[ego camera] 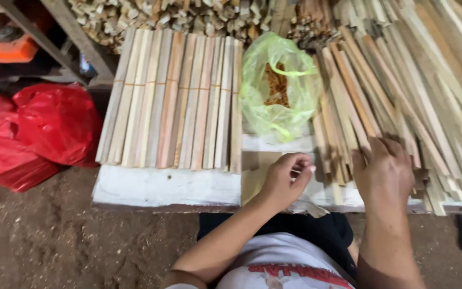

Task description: Sorting and bundling thin wooden sticks by hand

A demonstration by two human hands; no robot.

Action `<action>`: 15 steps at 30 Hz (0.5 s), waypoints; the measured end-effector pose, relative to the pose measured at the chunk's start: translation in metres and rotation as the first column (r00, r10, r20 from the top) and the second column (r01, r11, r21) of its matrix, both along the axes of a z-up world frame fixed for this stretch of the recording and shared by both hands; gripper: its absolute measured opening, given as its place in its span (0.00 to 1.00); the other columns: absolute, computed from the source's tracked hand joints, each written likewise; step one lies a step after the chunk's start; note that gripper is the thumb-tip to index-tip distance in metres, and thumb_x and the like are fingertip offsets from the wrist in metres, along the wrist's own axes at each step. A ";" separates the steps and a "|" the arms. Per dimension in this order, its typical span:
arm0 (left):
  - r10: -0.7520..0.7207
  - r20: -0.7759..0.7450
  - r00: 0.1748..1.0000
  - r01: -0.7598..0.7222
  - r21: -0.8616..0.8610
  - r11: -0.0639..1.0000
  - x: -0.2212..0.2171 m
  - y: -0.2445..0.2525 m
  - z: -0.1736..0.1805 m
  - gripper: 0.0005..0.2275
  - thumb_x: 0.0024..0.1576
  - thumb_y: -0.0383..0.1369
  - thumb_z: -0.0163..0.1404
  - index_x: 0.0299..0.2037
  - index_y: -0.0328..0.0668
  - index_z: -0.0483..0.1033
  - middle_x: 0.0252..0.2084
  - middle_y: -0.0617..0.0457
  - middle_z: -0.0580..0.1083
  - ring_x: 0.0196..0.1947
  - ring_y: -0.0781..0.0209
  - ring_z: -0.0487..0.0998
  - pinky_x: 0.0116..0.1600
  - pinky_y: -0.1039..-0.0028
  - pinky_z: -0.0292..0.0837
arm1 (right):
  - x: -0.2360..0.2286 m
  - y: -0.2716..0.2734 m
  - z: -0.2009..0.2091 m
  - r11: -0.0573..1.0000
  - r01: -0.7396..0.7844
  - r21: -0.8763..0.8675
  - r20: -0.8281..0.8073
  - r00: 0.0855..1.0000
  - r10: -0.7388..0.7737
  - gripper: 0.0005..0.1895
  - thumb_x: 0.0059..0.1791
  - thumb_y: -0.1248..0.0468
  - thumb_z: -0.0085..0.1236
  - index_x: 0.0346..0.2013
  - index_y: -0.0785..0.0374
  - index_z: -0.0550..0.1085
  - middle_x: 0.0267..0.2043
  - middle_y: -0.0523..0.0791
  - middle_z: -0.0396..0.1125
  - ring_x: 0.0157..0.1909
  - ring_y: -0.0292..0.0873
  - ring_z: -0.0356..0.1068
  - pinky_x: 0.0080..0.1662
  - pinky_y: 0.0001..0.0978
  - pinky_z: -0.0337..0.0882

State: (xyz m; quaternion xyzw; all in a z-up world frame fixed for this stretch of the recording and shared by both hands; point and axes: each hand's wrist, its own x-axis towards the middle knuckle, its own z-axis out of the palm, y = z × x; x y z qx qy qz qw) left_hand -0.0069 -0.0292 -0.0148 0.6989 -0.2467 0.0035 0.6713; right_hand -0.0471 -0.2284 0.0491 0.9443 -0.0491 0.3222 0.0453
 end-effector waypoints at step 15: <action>0.089 -0.329 0.940 0.040 0.366 0.930 0.066 -0.091 -0.056 0.23 0.48 0.38 0.61 0.52 0.34 0.76 0.37 0.46 0.79 0.39 0.51 0.85 0.43 0.63 0.83 | -0.005 -0.051 -0.071 0.980 0.199 -0.001 -0.057 0.978 -0.199 0.21 0.40 0.52 0.72 0.47 0.49 0.83 0.44 0.44 0.72 0.45 0.50 0.76 0.45 0.39 0.78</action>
